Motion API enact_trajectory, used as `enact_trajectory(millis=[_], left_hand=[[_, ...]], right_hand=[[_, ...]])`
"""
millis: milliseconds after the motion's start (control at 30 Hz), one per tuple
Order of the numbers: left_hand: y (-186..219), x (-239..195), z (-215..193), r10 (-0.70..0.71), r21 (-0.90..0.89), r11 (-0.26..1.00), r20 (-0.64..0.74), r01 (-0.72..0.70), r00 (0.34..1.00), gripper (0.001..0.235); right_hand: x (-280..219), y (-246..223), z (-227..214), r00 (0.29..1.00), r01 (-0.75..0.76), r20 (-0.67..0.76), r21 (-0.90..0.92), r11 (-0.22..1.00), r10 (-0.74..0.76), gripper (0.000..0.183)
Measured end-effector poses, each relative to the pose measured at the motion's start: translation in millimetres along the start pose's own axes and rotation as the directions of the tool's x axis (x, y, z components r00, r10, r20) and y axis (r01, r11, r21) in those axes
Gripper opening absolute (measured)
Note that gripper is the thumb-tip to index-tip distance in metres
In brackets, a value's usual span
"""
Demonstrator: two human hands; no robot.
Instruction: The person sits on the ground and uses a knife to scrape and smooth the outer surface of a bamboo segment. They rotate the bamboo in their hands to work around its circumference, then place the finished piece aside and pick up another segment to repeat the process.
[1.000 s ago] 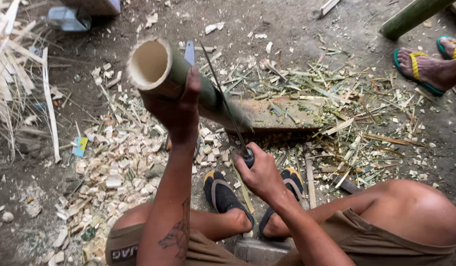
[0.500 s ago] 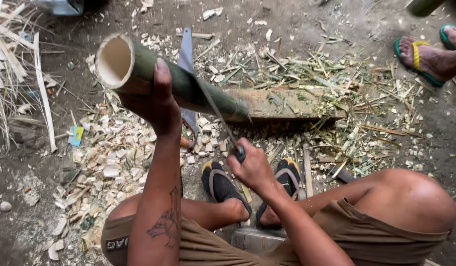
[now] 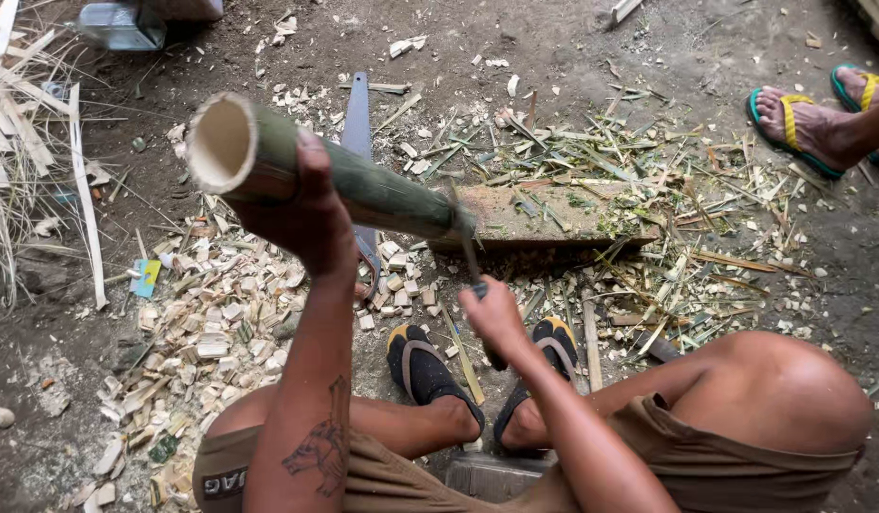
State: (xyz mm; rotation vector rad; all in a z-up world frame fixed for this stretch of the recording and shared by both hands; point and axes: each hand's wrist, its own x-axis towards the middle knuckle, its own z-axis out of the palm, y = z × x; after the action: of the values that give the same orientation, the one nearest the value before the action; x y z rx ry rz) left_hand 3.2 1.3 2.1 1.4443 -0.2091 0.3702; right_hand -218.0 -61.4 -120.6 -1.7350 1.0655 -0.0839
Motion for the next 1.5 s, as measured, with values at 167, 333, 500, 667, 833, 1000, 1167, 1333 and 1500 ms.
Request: enact_trajectory(millis=[167,333,500,667,833,1000,1167,1333,1500], left_hand=[[-7.6,5.8,-1.8,0.096,0.038,0.995,0.002,-0.096,0.995,0.101],[-17.6,-0.9,-7.5,0.221,0.251,0.946,-0.025,-0.207,0.975,0.104],[-7.8,5.8,-13.1,0.045,-0.021,0.999,-0.016,-0.045,0.999,0.097],[-4.8,-11.6,4.3,0.209,-0.003,0.978,-0.058,-0.21,0.976,0.102],[-4.0,-1.5,-1.1,0.03,-0.206,0.978,-0.062,-0.043,0.998,0.1],[0.6,6.8,-0.9,0.032,-0.264,0.964,-0.048,-0.043,0.998,0.1],[-4.5,-5.0,3.6,0.097,-0.062,0.993,-0.087,-0.102,0.991,0.098],[0.7,14.5,-15.2,0.042,-0.058,0.997,-0.131,-0.05,0.991,0.09],[1.4,4.5,2.3,-0.046,-0.149,0.989,-0.157,0.022,0.987,0.09]], right_hand=[[8.5,13.4,2.2,0.999,-0.044,0.019,0.012,0.999,0.043,0.028],[-11.3,21.3,25.0,0.874,0.473,-0.106,-0.043,0.88,-0.475,0.026],[8.1,16.6,9.4,0.981,-0.188,0.061,0.033,0.982,0.186,0.03],[-7.8,17.5,12.6,0.958,0.286,-0.006,-0.024,0.958,-0.286,0.023],[-1.9,10.9,11.4,0.996,-0.077,0.051,0.053,0.996,0.074,0.023],[9.9,5.9,8.8,0.998,-0.048,0.045,-0.051,0.998,0.05,0.024],[-10.0,14.2,31.6,0.937,0.348,0.026,0.031,0.937,-0.349,0.014],[3.6,9.1,12.6,0.954,-0.277,0.133,0.06,0.959,0.268,0.028],[-6.8,10.6,22.6,0.983,0.174,0.049,0.039,0.984,-0.176,0.015]])
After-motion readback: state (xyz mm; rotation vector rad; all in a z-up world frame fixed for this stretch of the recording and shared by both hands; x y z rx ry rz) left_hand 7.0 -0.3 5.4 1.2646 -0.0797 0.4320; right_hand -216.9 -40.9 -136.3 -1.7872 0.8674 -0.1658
